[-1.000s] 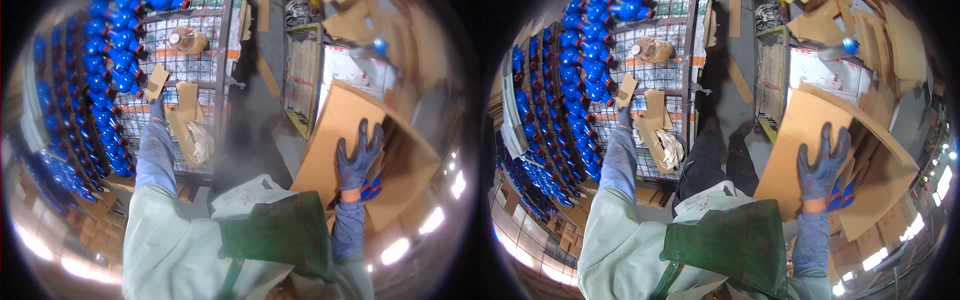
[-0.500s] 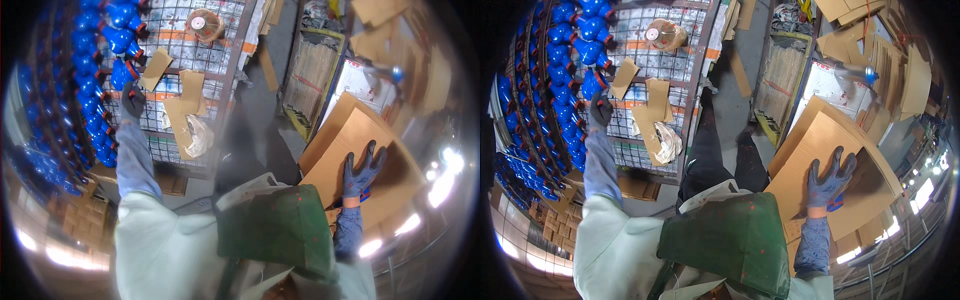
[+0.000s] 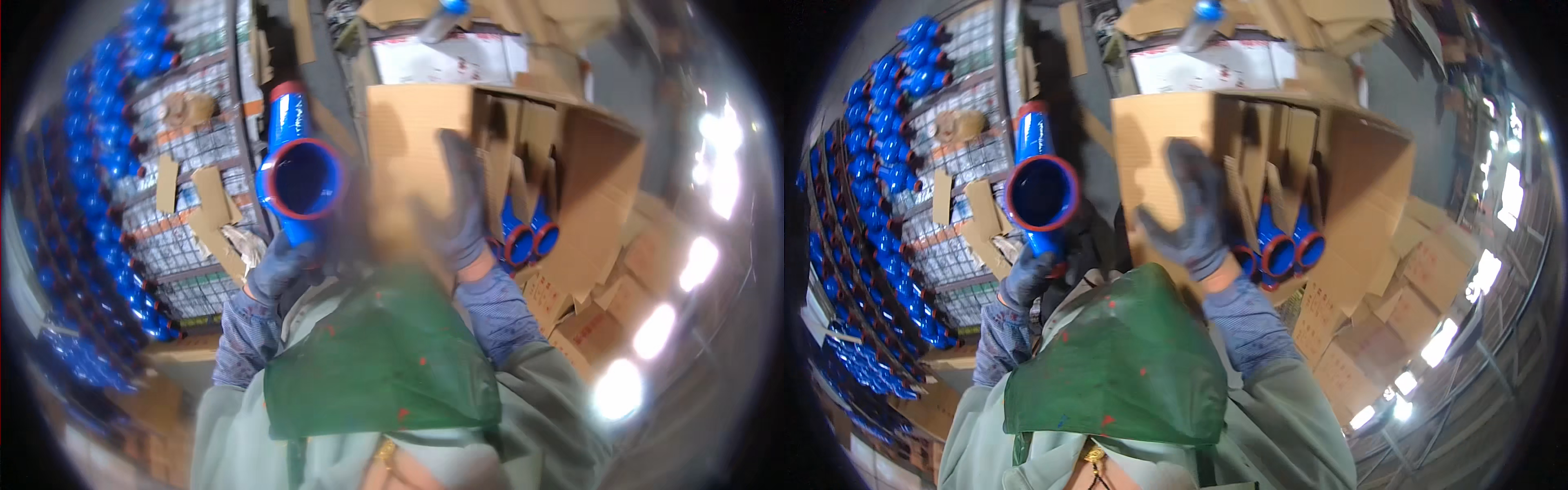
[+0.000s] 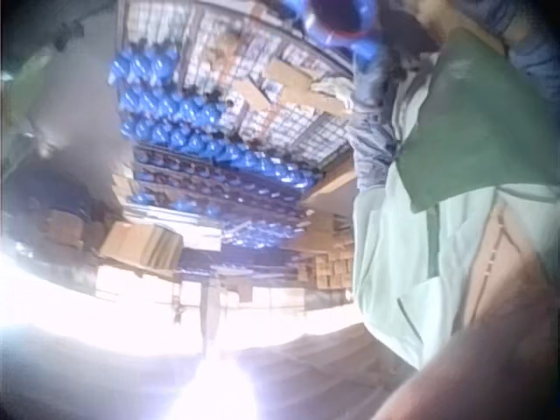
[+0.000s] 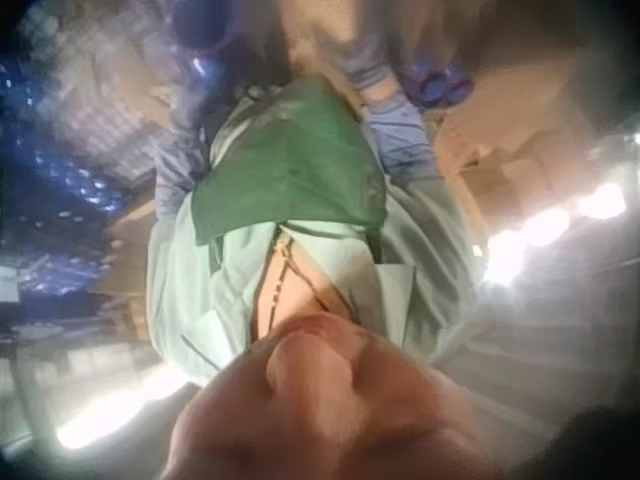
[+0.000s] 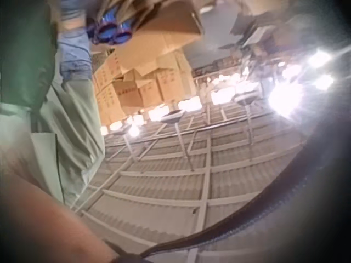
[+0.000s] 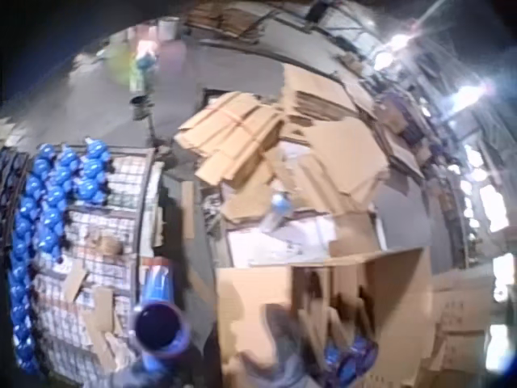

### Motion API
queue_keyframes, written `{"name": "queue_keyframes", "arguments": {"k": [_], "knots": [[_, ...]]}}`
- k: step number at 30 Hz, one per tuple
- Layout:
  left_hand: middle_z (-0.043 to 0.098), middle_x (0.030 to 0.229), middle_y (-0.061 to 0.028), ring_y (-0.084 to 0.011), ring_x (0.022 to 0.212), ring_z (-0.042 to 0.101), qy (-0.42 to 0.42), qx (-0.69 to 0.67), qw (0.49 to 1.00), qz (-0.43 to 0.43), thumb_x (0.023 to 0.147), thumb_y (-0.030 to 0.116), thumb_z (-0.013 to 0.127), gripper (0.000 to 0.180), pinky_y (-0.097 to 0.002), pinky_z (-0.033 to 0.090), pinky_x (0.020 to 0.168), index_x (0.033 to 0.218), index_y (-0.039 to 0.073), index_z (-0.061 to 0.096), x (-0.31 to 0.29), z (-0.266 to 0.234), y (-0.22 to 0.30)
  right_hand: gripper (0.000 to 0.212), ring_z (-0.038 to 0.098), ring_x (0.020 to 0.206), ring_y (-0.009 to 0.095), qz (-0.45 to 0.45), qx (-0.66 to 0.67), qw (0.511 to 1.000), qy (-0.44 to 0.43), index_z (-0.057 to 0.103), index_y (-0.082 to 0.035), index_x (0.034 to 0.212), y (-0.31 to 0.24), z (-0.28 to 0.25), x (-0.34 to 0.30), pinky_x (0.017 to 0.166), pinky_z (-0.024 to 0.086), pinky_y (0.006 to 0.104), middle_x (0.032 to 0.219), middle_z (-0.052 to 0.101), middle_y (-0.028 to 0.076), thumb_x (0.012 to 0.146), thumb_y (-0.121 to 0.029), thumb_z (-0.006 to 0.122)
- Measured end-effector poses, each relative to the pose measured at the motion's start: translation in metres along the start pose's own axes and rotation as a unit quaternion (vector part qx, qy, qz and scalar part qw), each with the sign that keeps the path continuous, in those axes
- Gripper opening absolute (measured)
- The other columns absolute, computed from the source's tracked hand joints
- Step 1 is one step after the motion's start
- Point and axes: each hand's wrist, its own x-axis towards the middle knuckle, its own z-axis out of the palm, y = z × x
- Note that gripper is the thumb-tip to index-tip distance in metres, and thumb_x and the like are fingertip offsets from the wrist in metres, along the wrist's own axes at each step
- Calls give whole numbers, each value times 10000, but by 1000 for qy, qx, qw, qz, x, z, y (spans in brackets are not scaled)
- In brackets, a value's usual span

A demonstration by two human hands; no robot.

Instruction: The person wipes blue water meters with a cloth, places them into a cardboard box, and inserts cardboard dividers between them. They repeat this process until the box is full and then move it aside.

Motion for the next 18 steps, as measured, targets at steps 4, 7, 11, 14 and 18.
{"name": "queue_keyframes", "arguments": {"k": [4,7,11,14,18], "knots": [[632,989,-127,-240,906,621,-221,463,853,95,794,479,667,594,-375,481,849,1168,45,507,51,105,24,806,418,1225,354,103,147,979,97,358,5,1370,-20,-42,-9,1048,323,436,1319,439,198,730,-329,716],[562,1187,-157,-331,1170,486,-242,711,540,379,789,353,651,513,-495,248,1086,1198,67,530,109,166,21,737,444,1194,341,216,337,892,211,431,-6,1319,5,-92,-18,1018,360,441,1281,470,182,705,-281,731],[527,1250,-156,-333,1218,450,-213,664,607,381,777,294,607,501,-514,198,1118,1214,59,535,144,194,-13,686,472,1153,338,47,-37,971,232,513,-44,1262,34,-94,-32,975,404,431,1237,496,169,652,-248,752],[532,1244,-148,-327,1224,450,-201,781,508,303,777,270,594,448,-507,204,1123,1169,56,557,129,182,-23,716,476,1134,356,17,-183,961,206,534,-106,1264,43,-84,-34,961,414,425,1237,487,172,620,-296,781],[531,1241,-150,-311,1226,451,-264,774,505,275,744,229,612,464,-484,254,1112,1166,41,559,91,159,23,649,480,1142,350,67,-172,979,82,563,-153,1237,59,-53,-28,925,439,429,1259,476,153,633,-223,792]]}}
